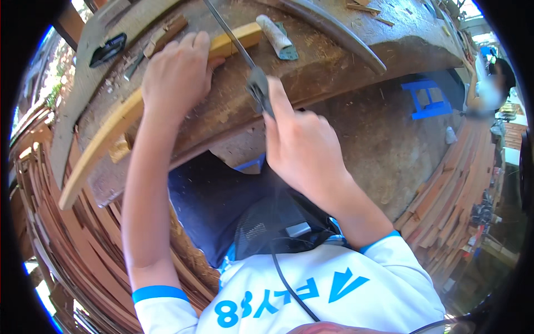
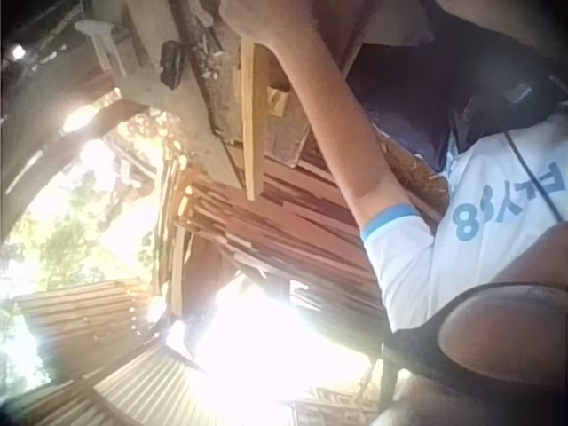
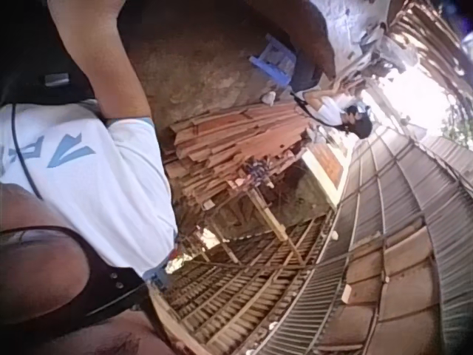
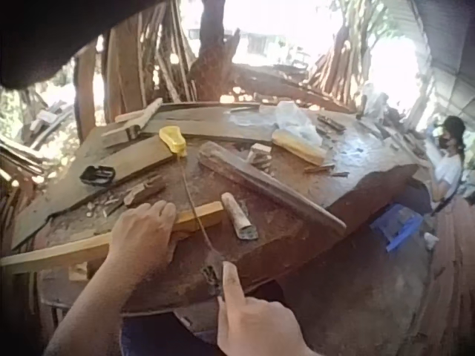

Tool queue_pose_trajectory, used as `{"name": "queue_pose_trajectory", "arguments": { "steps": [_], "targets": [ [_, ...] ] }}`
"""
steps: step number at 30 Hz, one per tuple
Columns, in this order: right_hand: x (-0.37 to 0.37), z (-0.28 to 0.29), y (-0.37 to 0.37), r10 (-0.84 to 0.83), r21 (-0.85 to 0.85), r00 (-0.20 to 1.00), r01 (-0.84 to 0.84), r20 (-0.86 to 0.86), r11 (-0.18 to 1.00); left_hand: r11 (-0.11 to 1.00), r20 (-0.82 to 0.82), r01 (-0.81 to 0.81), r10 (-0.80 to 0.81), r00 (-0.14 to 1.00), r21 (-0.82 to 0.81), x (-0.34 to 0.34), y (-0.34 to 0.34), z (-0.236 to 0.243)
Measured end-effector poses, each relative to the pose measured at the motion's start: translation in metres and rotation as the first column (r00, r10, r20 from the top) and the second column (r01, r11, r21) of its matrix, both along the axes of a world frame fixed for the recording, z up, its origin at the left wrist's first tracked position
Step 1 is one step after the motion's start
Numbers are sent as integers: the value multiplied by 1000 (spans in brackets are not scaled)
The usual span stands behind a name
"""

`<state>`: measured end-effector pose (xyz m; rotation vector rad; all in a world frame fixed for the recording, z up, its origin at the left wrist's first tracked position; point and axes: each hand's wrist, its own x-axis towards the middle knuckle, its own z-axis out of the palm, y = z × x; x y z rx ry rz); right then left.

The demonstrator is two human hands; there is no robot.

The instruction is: Sawing and sanding a small wooden block at a workshop bench.

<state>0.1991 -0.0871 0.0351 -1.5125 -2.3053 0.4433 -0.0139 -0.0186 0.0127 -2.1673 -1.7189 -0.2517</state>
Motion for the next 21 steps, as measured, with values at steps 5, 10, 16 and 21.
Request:
{"name": "queue_pose_trajectory", "arguments": {
  "steps": [5, 10, 16, 21],
  "targets": [
    [-18, -3, 16, -44, -101, 998, 39, -42, 994, 992, -12, -90, 89, 996, -88, 4, 4, 10],
    [-13, -23, 3, -56, -60, 989, 48, -137, 997, 995, -27, -60, 58, 998, -78, 10, -2, 12],
    [-18, -25, -6, -32, -4, 999, 32, -36, 999, 993, -1, -51, 52, 999, -108, 10, -3, 14],
    [-30, -30, -3, -41, -1, 999, 41, -15, 999, 990, 7, -52, 54, 999, -128, 8, -1, 14]
  ]
}}
